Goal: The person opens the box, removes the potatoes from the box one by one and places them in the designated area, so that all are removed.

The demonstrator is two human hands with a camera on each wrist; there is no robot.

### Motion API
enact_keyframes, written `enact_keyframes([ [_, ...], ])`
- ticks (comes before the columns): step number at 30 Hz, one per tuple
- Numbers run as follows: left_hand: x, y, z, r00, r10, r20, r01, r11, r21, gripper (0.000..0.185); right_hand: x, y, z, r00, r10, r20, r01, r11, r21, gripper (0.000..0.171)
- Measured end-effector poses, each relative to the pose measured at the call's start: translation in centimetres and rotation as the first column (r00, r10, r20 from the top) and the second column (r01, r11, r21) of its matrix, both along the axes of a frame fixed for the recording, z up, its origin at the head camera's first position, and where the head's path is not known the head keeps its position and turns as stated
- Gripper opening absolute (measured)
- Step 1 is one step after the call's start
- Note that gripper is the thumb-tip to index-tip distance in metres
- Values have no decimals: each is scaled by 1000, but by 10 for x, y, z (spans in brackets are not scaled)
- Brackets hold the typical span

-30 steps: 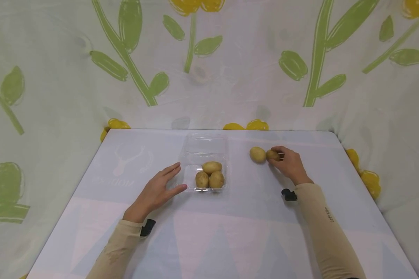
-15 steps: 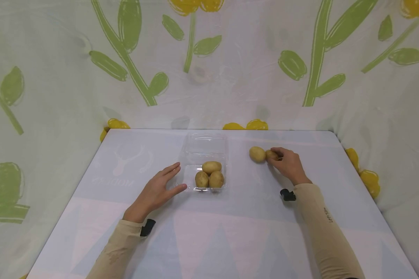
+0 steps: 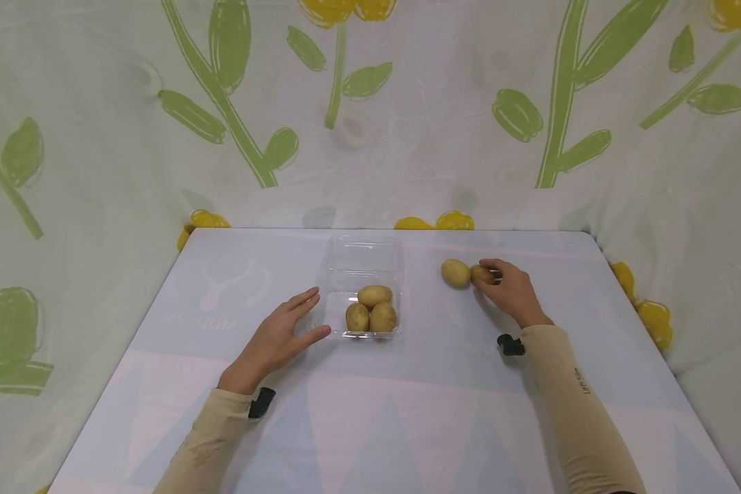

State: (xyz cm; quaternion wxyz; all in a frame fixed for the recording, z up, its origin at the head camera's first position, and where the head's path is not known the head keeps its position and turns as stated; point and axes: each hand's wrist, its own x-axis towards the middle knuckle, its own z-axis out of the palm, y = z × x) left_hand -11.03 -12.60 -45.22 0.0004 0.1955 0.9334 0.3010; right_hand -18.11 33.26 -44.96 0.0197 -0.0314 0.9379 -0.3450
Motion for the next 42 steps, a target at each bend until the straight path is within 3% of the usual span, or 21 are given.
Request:
enact_keyframes([
  [6, 0, 0, -1, 1000, 1, -1, -1, 1000, 0, 80, 2, 1, 9, 999, -29, -32, 29, 1000, -1, 61],
  [14, 0, -1, -1, 1000, -2, -10, 2, 1000, -1, 81, 2, -8, 35, 990, -36, -136, 32, 999, -36, 53],
  [27, 0, 0, -2, 1000, 0, -5, 0, 1000, -6, 81, 14, -66, 61, 981, 134, -141, -147, 985, -89, 47],
  [33, 1, 0, -1, 1000, -1, -20, 1, 1000, -9, 81, 21, -89, 64, 948, 262, -178, -280, 956, -84, 48],
  [42, 1, 0, 0, 1000, -4, -12, 4, 1000, -6, 80, 29, -123, 59, 874, 443, -201, -453, 891, -5, 50],
])
